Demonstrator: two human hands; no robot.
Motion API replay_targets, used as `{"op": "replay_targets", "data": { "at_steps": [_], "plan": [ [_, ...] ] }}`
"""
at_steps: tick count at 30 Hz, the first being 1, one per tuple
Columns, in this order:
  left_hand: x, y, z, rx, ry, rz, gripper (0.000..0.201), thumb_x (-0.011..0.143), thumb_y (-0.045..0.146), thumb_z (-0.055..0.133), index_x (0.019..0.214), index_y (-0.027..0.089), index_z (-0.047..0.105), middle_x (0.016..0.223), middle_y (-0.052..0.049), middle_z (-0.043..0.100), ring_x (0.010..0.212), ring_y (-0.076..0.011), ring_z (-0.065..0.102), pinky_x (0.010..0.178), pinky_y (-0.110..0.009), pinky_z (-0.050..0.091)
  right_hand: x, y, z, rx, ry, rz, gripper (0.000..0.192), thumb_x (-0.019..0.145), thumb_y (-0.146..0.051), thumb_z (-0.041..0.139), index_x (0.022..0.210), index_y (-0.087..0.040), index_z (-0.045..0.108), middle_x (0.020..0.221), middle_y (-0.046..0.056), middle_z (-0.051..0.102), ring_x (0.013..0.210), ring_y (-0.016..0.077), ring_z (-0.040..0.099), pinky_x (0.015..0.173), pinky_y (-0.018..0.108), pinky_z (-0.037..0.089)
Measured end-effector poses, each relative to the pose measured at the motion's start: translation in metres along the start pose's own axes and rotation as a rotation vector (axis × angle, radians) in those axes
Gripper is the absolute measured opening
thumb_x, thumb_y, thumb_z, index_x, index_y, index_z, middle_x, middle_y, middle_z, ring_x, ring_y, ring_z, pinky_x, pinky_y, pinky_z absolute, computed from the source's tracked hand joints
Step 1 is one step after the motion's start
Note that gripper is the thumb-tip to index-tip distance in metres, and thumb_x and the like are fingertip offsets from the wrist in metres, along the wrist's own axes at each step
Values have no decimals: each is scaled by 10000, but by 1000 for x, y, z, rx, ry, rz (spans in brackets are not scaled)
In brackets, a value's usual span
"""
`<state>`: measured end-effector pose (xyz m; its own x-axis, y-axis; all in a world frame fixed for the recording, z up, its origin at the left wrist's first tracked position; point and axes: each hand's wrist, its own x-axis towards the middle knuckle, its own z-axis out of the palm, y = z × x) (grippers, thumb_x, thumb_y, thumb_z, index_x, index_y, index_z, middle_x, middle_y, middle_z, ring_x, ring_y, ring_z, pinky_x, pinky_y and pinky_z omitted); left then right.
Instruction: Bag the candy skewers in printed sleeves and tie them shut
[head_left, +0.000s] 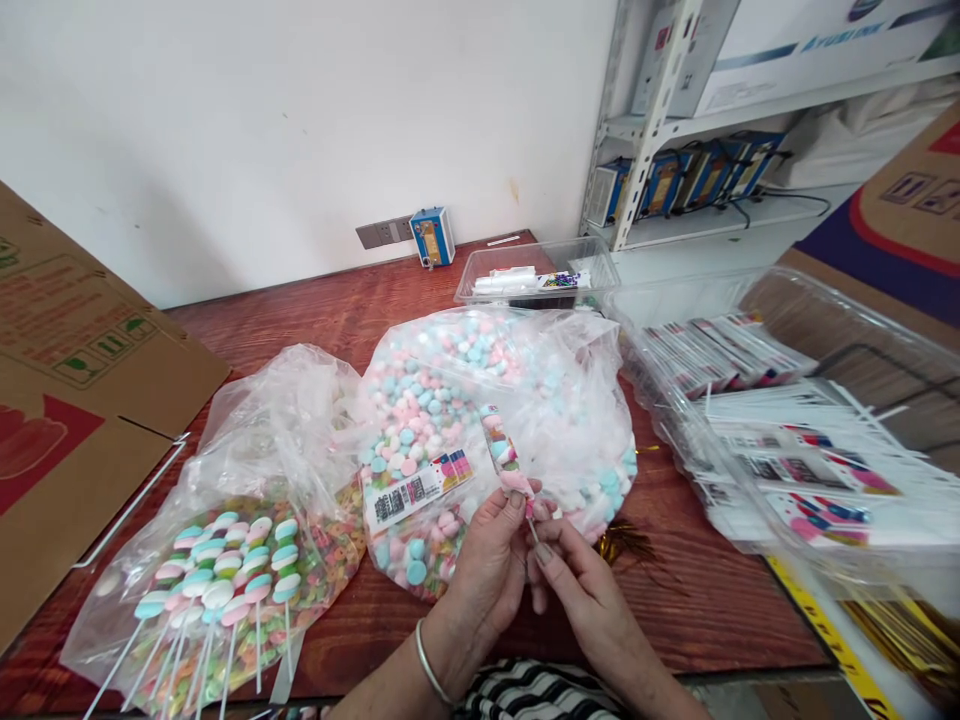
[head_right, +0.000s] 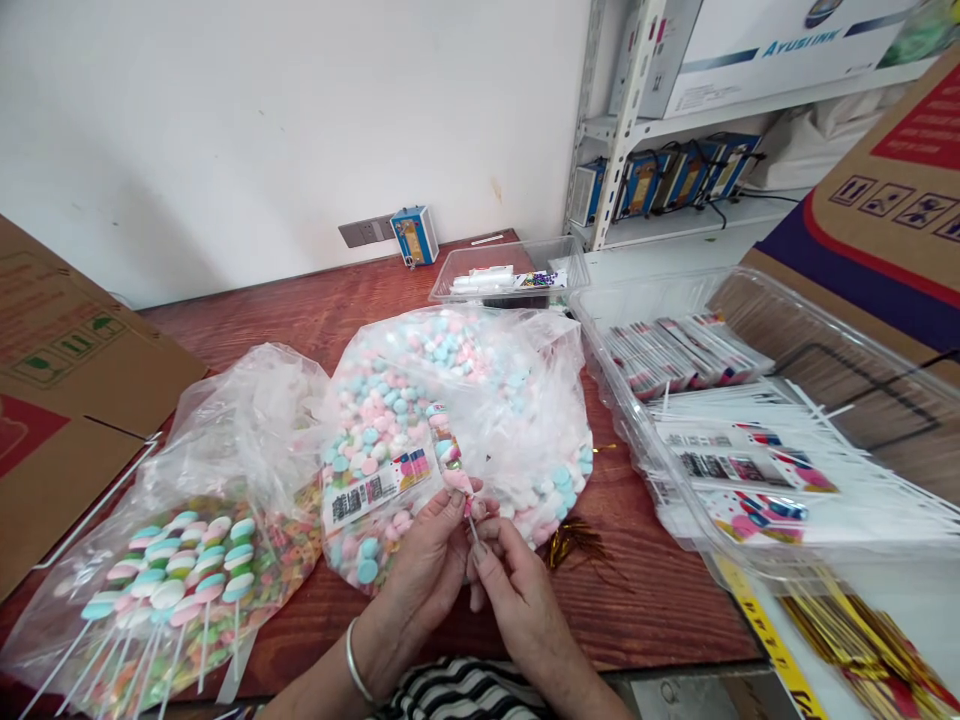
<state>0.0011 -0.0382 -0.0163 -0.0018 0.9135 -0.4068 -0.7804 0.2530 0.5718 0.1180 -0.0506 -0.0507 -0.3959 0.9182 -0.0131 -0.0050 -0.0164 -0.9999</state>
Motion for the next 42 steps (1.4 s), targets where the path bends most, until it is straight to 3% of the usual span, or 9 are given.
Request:
{"op": "replay_targets", "data": {
  "at_steps": [4, 6, 13, 20, 24, 28, 35, 38, 42],
  "plan": [
    [0, 3, 3, 43, 32, 96, 237, 783, 312, 735, 917, 125, 681, 693, -4, 594, 630, -86, 538, 648, -199, 449, 8, -13, -9, -263, 372, -142, 222, 940, -382, 526, 1059, -199, 568, 996, 74, 648, 873, 203, 618, 727, 299, 513],
    [-1, 2, 6, 67, 34, 102, 275, 789, 336, 730, 968, 131, 692, 674, 8, 581, 591, -74, 498, 633, -195, 431, 13, -19, -12, -337, 427, -217, 177, 934, -352, 535, 1006, -201, 593, 992, 72, 635, 919, 211, 602, 777, 311, 503],
    [-7, -5, 8, 242, -61, 100, 277, 853, 400, 641, 1007, 186, 723, 953, -67, 685, 861, -175, 590, 832, -306, 450, 28, -32, -8, -308, 245, -288, 138, 951, -246, 497, 942, -199, 627, 957, 60, 632, 900, 196, 601, 788, 302, 496],
    [0, 5, -6, 514, -62, 258, 167, 783, 306, 722, 888, 185, 767, 883, -36, 699, 862, -187, 562, 885, -327, 421, 29, -44, -23, -432, 101, -390, 197, 969, -203, 444, 988, -225, 639, 989, 72, 621, 943, 211, 577, 807, 319, 482],
    [1, 5, -8, 539, 0, 273, 178, 769, 310, 735, 888, 181, 768, 794, -19, 670, 741, -150, 524, 774, -278, 428, 29, -42, -24, -317, 70, -201, 225, 977, -292, 459, 849, -207, 625, 770, 15, 588, 723, 169, 549, 662, 273, 471],
    [-4, 9, -1, 696, -61, 278, 243, 840, 373, 651, 962, 185, 746, 857, -33, 662, 852, -182, 552, 836, -291, 436, 32, -26, -14, -43, 200, -54, 236, 931, -389, 544, 821, -193, 615, 743, -1, 602, 701, 157, 549, 655, 261, 479],
    [-9, 5, -2, 389, -23, -2, 333, 768, 363, 735, 1040, 176, 688, 834, -30, 653, 654, -108, 538, 678, -246, 462, 32, -12, -8, 43, 224, 57, 322, 879, -484, 586, 825, -176, 663, 725, 17, 654, 668, 174, 597, 621, 278, 513],
    [-7, 4, -6, 293, -8, -18, 312, 774, 367, 733, 1004, 158, 699, 845, -45, 658, 651, -97, 540, 661, -231, 448, 30, -14, -11, 34, 199, 26, 306, 855, -461, 625, 970, -180, 659, 843, 39, 688, 769, 194, 648, 692, 301, 548],
    [-6, 6, -6, 279, -62, 3, 287, 823, 339, 690, 1051, 164, 698, 785, -27, 644, 602, -76, 490, 600, -201, 400, 30, -14, -10, 150, 168, 86, 345, 822, -454, 667, 1025, -187, 590, 820, 25, 664, 611, 153, 621, 547, 281, 543]
  ]
}}
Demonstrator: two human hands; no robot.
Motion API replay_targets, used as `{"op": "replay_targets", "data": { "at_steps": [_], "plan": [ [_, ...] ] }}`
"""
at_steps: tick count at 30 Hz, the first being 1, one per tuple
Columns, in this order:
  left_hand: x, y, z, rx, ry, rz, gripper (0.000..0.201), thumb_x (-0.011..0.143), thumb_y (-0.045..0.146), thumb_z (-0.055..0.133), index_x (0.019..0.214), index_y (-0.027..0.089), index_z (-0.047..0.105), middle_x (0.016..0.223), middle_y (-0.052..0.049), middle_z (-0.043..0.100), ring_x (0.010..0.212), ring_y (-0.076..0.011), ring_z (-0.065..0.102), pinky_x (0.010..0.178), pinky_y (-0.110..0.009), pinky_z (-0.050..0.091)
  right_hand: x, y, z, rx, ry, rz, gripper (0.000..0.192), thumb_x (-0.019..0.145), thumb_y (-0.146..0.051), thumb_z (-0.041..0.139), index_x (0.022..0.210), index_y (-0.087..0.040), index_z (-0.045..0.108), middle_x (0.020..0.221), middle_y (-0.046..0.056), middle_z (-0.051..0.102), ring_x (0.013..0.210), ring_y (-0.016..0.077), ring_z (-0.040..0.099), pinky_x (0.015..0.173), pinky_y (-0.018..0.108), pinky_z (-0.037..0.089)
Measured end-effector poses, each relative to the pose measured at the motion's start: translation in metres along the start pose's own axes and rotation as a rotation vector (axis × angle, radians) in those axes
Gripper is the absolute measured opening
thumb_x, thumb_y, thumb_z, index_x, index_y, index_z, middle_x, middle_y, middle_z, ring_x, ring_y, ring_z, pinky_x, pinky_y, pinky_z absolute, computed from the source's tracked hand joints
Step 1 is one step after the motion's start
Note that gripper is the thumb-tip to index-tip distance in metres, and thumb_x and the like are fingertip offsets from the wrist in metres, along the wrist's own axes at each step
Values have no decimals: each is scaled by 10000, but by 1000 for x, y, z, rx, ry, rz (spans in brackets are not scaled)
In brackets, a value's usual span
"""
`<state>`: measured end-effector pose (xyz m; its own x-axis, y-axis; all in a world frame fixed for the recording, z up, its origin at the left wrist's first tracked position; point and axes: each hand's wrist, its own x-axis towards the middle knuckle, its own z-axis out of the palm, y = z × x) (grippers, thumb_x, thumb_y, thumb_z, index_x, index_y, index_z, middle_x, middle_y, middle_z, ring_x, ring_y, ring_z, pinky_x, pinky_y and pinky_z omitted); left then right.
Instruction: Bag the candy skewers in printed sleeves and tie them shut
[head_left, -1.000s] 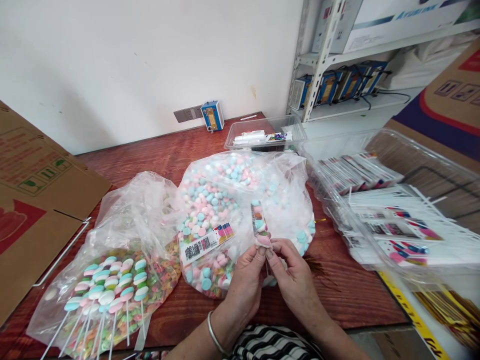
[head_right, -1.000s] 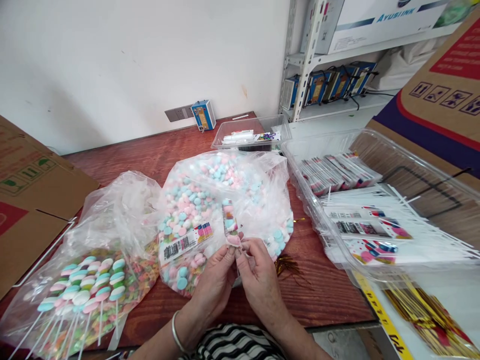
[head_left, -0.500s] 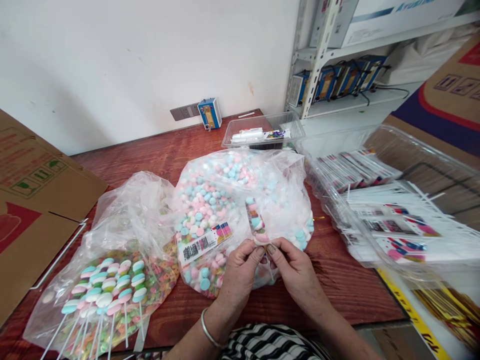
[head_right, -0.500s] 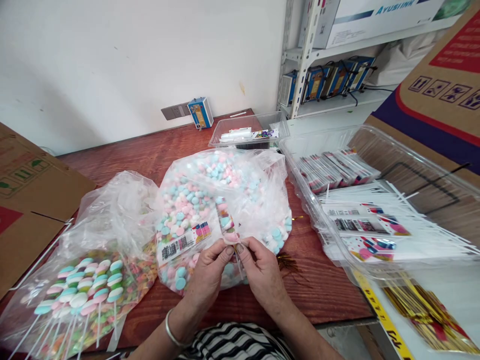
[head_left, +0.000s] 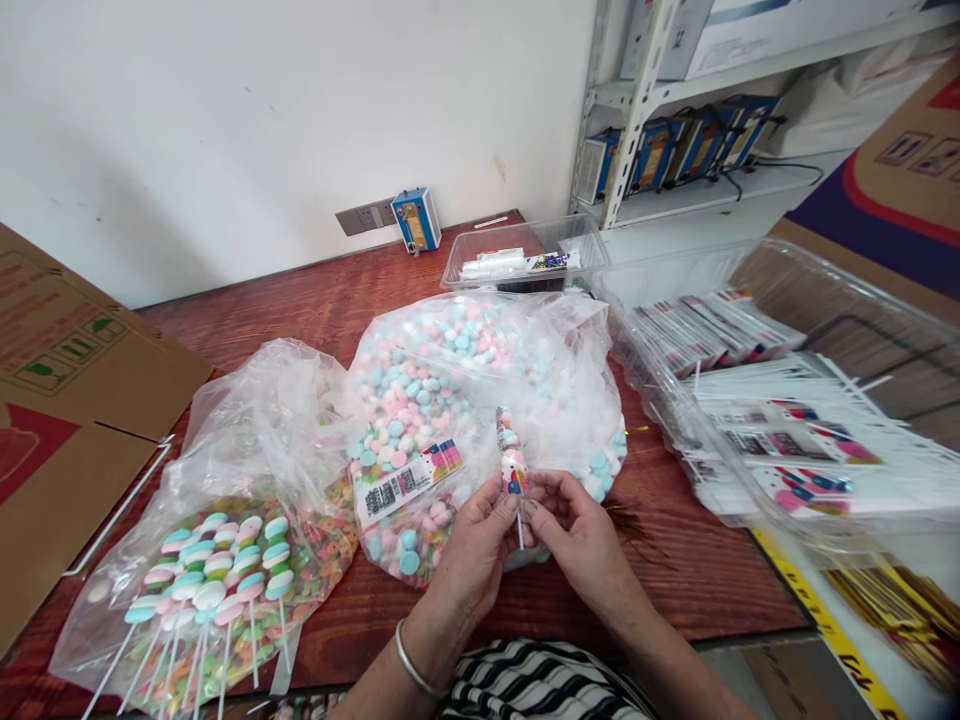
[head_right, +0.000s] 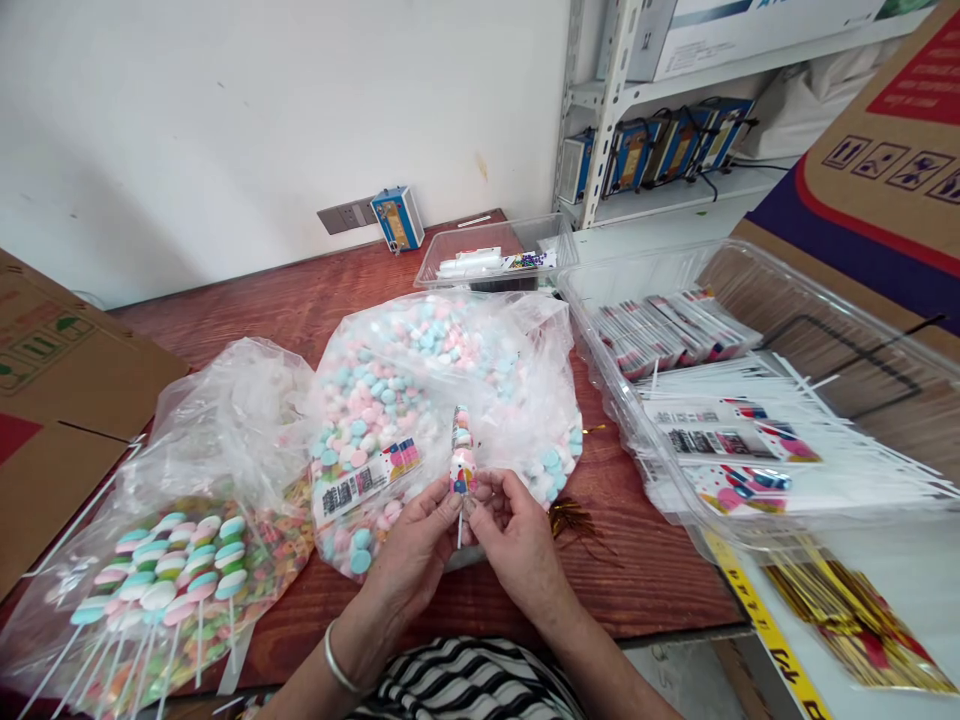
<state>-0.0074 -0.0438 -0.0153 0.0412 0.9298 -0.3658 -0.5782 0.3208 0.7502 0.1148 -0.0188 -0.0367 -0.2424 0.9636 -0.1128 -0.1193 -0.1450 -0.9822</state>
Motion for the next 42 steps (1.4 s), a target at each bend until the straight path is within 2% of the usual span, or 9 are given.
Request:
{"op": "replay_targets", "data": {
  "at_steps": [7, 15, 18, 23, 28, 33, 38, 40, 42],
  "plan": [
    [-1, -3, 7, 81, -29, -22, 356, 816, 328, 702, 1147, 201, 673, 910, -48, 661, 697, -106, 546, 661, -229, 445, 12, 6, 2, 5, 124, 6, 334, 771, -459, 710, 895, -188, 559, 790, 27, 659, 681, 183, 642, 591, 300, 534],
    [10, 0, -2, 136, 108, -48, 322, 710, 420, 776, 781, 108, 744, 661, -21, 587, 612, -92, 497, 591, -206, 431, 12, -2, -11, -158, 20, -146, 168, 908, -345, 571, 873, -187, 618, 786, 8, 643, 710, 161, 598, 664, 275, 502],
    [13, -1, 3, -4, 145, 25, 242, 649, 334, 832, 748, 127, 755, 607, 1, 595, 566, -71, 489, 592, -192, 425, 7, -8, -14, -327, 3, -309, 117, 936, -259, 534, 912, -193, 627, 825, 19, 649, 753, 167, 616, 683, 276, 507],
    [11, -2, 16, -88, 172, 142, 141, 662, 269, 828, 737, 167, 768, 662, -8, 670, 599, -80, 539, 626, -198, 440, -5, -9, -9, -725, 102, -797, 200, 921, -89, 499, 1060, -168, 621, 920, 79, 658, 867, 195, 627, 768, 311, 519],
    [11, -1, 15, -88, 155, 205, 129, 651, 240, 837, 745, 180, 772, 740, -13, 709, 713, -105, 577, 733, -220, 450, -9, 4, -5, -776, 191, -957, 316, 906, -65, 530, 1212, -129, 579, 1100, 142, 652, 1051, 222, 620, 924, 322, 503],
    [15, -2, 6, 0, 34, 235, 119, 672, 246, 827, 733, 166, 762, 703, -1, 673, 702, -97, 559, 732, -216, 447, -13, 6, -9, -373, 97, -701, 207, 901, -131, 570, 1067, -230, 644, 968, 63, 667, 909, 191, 644, 825, 278, 531],
    [18, -13, 0, 52, -92, 157, 319, 638, 367, 840, 847, 137, 767, 884, -80, 698, 598, -114, 598, 554, -227, 473, -14, 1, -6, 338, -96, -11, 203, 854, -396, 676, 959, -222, 672, 628, -26, 505, 514, 104, 462, 482, 223, 455],
    [19, -16, 1, 42, -131, 98, 371, 665, 418, 811, 872, 116, 753, 757, -82, 684, 474, -103, 552, 457, -223, 435, -12, 2, -5, 499, -143, 181, 294, 805, -437, 722, 972, -204, 661, 580, -63, 416, 458, 71, 347, 425, 197, 383],
    [19, -16, 4, 28, -118, 73, 380, 708, 447, 770, 879, 109, 742, 601, -51, 636, 409, -101, 510, 418, -214, 398, -11, 8, -7, 452, -134, 209, 336, 790, -468, 726, 960, -188, 653, 584, -63, 430, 446, 66, 345, 422, 197, 362]
  ]
}}
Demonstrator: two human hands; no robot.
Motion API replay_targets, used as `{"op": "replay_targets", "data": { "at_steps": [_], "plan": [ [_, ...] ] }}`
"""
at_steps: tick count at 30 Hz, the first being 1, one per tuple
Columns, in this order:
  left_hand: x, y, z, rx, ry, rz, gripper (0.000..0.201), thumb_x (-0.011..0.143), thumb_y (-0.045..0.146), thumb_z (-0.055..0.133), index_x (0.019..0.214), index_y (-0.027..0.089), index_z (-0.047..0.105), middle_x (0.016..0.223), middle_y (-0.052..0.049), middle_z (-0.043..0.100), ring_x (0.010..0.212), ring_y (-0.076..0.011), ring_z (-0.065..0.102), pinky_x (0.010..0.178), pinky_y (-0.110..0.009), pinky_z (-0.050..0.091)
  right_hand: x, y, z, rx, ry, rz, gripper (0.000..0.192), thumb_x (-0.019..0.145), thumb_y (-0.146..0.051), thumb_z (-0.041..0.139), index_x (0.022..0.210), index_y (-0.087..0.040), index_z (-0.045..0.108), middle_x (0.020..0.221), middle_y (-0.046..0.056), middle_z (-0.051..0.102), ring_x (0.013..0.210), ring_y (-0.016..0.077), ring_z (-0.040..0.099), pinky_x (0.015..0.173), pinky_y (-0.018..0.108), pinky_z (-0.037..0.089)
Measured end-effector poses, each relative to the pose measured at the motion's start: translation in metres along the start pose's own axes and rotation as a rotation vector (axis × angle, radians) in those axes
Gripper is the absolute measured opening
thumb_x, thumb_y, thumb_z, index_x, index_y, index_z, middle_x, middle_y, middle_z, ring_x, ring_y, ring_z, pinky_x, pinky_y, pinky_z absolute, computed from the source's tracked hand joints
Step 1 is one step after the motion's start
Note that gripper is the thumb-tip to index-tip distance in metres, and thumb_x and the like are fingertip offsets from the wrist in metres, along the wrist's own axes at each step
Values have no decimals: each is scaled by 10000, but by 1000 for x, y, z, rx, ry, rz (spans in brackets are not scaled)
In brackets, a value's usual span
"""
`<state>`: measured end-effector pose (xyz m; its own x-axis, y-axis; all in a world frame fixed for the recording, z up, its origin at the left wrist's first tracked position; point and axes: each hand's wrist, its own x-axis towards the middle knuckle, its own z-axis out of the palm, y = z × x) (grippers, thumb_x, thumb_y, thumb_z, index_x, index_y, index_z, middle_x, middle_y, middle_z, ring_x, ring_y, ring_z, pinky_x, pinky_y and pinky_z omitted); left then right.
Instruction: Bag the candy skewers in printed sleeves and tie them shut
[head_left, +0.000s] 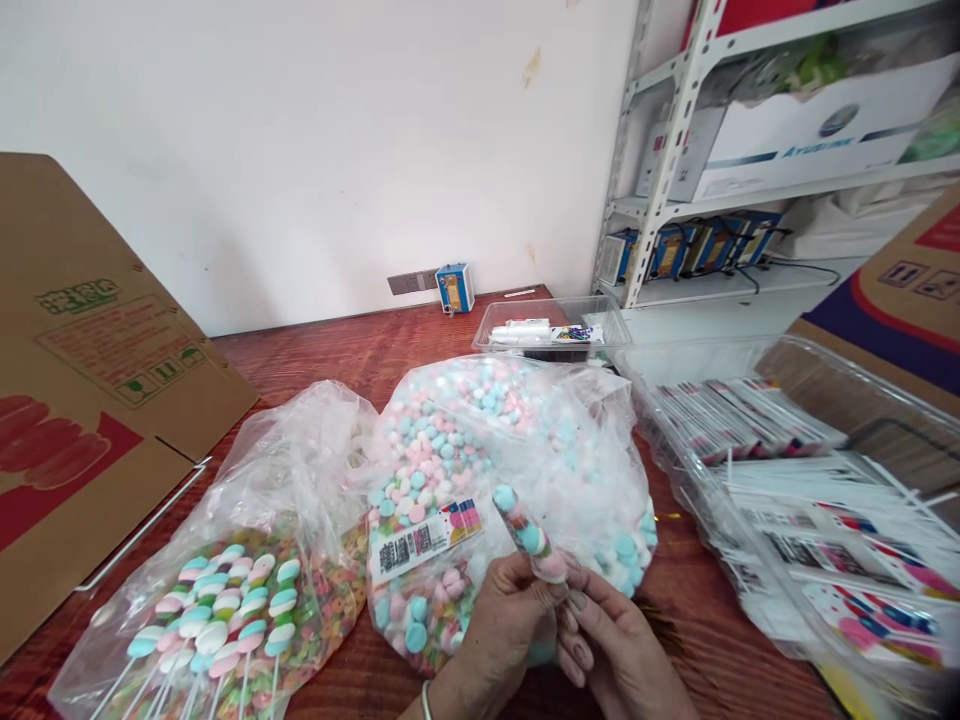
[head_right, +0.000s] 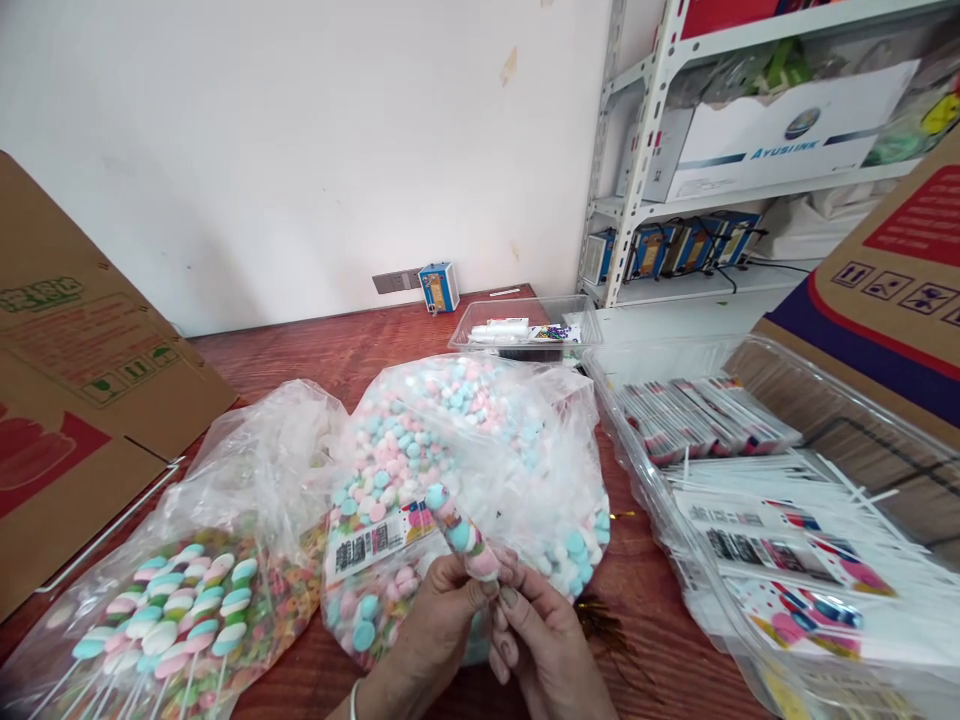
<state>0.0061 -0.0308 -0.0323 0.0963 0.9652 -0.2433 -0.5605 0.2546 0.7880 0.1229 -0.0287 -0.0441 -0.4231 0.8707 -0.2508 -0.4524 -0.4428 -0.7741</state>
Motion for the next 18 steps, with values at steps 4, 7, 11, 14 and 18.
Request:
{"op": "replay_targets", "data": {
  "at_steps": [4, 7, 11, 14, 18],
  "plan": [
    [-1, 9, 7, 50, 170, 70, 315, 698, 420, 784, 724, 110, 730, 555, -25, 615, 465, -92, 510, 491, -208, 396, -5, 14, -12, -420, 76, -167, 356, 857, -534, 617, 835, -179, 635, 581, -35, 515, 466, 95, 457, 480, 217, 373],
    [-3, 13, 10, 107, 238, 90, 282, 662, 380, 816, 697, 110, 741, 600, -27, 644, 560, -97, 530, 588, -215, 416, -12, 25, -16, -579, 142, -280, 390, 904, -544, 526, 747, -194, 597, 542, -44, 473, 472, 107, 433, 486, 221, 356],
    [-7, 8, 12, 125, 253, 61, 258, 671, 352, 809, 730, 108, 752, 640, -38, 671, 585, -96, 541, 593, -207, 408, -13, 31, -13, -606, 159, -325, 390, 910, -547, 505, 741, -201, 568, 583, -34, 459, 517, 121, 404, 477, 219, 353],
    [-9, 3, 11, 89, 225, 45, 260, 687, 361, 792, 722, 111, 731, 594, -26, 644, 499, -97, 529, 512, -214, 400, -11, 24, -5, -564, 117, -300, 384, 926, -530, 487, 730, -204, 539, 594, -39, 444, 522, 119, 399, 482, 218, 361],
    [-11, 3, 11, 52, 201, 31, 265, 720, 384, 757, 749, 122, 728, 525, -3, 600, 447, -110, 515, 458, -224, 401, -10, 8, 12, -445, 105, -243, 355, 917, -539, 509, 795, -207, 531, 626, -42, 461, 533, 114, 416, 489, 218, 369]
  ]
}}
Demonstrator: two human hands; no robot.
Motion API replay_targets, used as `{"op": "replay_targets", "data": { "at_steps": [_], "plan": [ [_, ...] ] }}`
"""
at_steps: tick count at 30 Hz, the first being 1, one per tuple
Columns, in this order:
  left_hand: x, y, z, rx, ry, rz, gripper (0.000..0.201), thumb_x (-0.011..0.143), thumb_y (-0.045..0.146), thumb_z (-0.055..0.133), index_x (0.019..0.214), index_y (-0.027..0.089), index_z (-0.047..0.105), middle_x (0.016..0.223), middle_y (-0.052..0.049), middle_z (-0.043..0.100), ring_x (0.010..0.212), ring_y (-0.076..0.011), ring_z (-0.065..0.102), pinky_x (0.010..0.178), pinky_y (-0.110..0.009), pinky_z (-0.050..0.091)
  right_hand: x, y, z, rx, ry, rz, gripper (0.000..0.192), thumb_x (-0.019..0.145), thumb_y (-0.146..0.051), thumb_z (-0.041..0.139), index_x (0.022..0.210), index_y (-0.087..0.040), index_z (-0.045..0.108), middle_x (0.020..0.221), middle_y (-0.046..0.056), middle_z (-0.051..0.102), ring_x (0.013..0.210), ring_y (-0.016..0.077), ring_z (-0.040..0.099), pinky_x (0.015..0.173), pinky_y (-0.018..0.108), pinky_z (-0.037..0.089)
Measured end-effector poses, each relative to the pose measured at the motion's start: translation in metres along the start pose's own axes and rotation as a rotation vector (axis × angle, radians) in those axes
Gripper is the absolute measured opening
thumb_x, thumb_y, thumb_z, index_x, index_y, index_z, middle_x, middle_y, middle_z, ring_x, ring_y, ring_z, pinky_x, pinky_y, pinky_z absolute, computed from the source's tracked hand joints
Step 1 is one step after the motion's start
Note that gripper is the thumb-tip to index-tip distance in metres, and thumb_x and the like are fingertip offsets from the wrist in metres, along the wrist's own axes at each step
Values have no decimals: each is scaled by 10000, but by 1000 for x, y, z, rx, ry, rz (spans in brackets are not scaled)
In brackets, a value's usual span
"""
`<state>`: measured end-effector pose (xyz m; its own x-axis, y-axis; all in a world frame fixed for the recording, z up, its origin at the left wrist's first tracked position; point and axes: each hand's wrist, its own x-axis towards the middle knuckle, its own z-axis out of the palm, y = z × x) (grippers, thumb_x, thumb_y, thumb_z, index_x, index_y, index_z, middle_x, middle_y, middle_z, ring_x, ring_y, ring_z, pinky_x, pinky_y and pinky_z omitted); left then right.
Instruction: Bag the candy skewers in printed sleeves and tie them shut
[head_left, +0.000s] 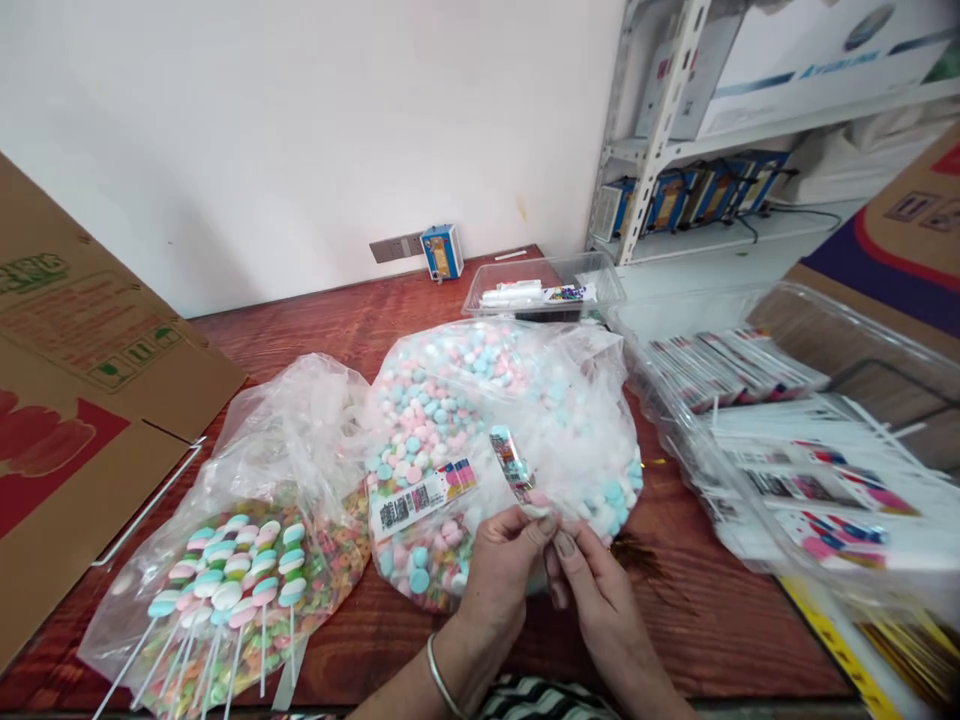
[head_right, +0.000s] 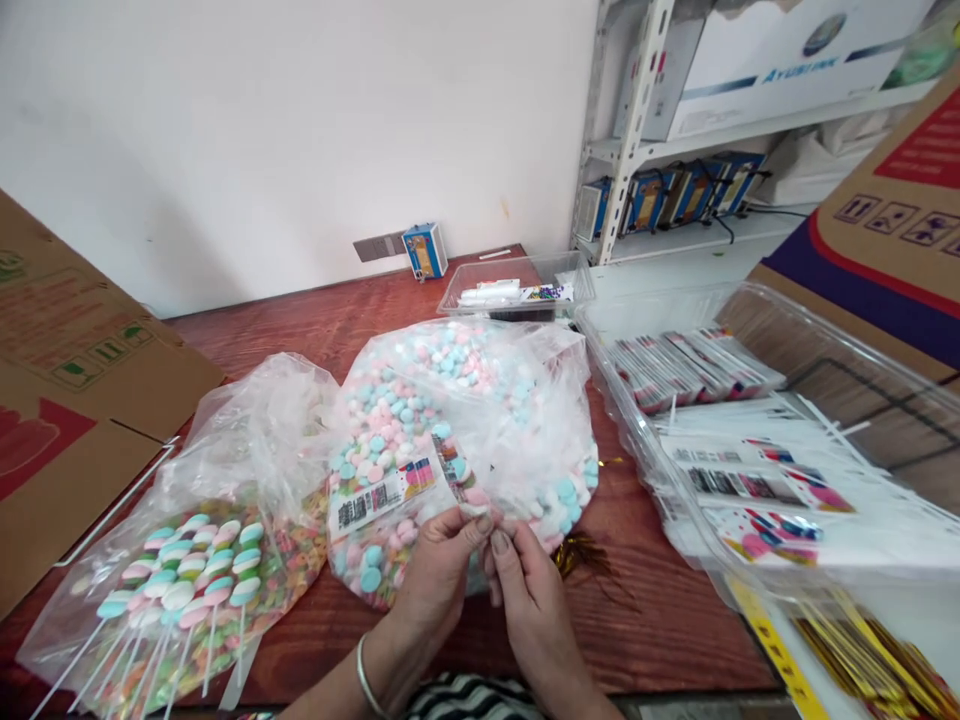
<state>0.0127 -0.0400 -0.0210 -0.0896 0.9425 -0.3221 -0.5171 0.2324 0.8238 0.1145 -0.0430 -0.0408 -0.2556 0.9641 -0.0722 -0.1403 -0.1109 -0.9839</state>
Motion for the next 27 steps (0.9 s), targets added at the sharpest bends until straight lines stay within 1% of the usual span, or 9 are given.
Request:
{"op": "replay_targets", "data": {
  "at_steps": [4, 7, 10, 14, 19, 21, 23, 25, 27],
  "plan": [
    [-2, 5, -1, 78, 65, 70, 178, 689, 295, 788, 794, 154, 769, 699, -24, 704, 691, -130, 608, 686, -229, 467, 1, -5, 11, 258, 49, 140, 320, 883, -526, 589, 878, -215, 515, 584, -97, 330, 452, 69, 254, 404, 185, 234],
    [-4, 9, -10, 200, 9, 32, 188, 706, 318, 771, 814, 163, 780, 737, -32, 726, 731, -151, 621, 745, -258, 471, -1, 0, 14, 465, 52, 218, 348, 831, -519, 666, 829, -213, 499, 558, -123, 276, 421, 42, 145, 368, 169, 143],
    [-5, 11, -24, 336, -38, -24, 234, 707, 346, 768, 840, 154, 781, 749, -45, 730, 720, -167, 617, 745, -290, 475, -5, 2, 8, 642, -23, 306, 366, 785, -481, 733, 827, -202, 500, 549, -132, 323, 406, 24, 122, 353, 160, 93],
    [-7, 4, -36, 293, -122, -114, 255, 672, 368, 796, 793, 145, 779, 703, -52, 709, 664, -164, 593, 716, -316, 481, -13, 2, -2, 783, -182, 424, 351, 811, -461, 709, 774, -192, 486, 505, -139, 342, 364, 10, 100, 338, 150, 102],
    [-20, -4, -26, 56, -134, -273, 236, 543, 337, 878, 634, 163, 747, 513, -14, 627, 482, -113, 528, 572, -283, 486, -27, 3, -8, 801, -377, 516, 349, 825, -475, 658, 716, -191, 486, 450, -148, 264, 330, 25, 157, 344, 162, 222],
    [-22, -3, -23, 71, -107, -235, 233, 550, 336, 876, 645, 168, 745, 523, -7, 636, 480, -117, 547, 595, -304, 520, -35, 2, -18, 541, -337, 429, 330, 886, -472, 573, 736, -181, 532, 497, -92, 399, 379, 61, 351, 411, 197, 349],
    [-21, 0, -25, 111, -43, -121, 229, 560, 345, 869, 660, 182, 743, 604, -14, 687, 574, -150, 621, 702, -350, 556, -46, 0, -36, -4, -144, 210, 311, 951, -423, 487, 792, -178, 596, 679, 0, 571, 603, 121, 549, 582, 255, 457],
    [-18, 3, -31, 183, 39, -10, 213, 587, 350, 855, 694, 199, 749, 714, -20, 737, 726, -186, 679, 826, -376, 546, -58, 2, -61, -612, 161, -33, 225, 972, -339, 477, 908, -201, 643, 899, 56, 627, 852, 174, 578, 785, 314, 460],
    [-17, 4, -38, 322, 71, 36, 196, 655, 355, 817, 772, 207, 765, 799, -25, 760, 832, -202, 690, 898, -372, 517, -65, 8, -86, -1013, 347, -126, 201, 974, -294, 477, 996, -201, 654, 914, 72, 621, 869, 195, 566, 825, 331, 446]
  ]
}}
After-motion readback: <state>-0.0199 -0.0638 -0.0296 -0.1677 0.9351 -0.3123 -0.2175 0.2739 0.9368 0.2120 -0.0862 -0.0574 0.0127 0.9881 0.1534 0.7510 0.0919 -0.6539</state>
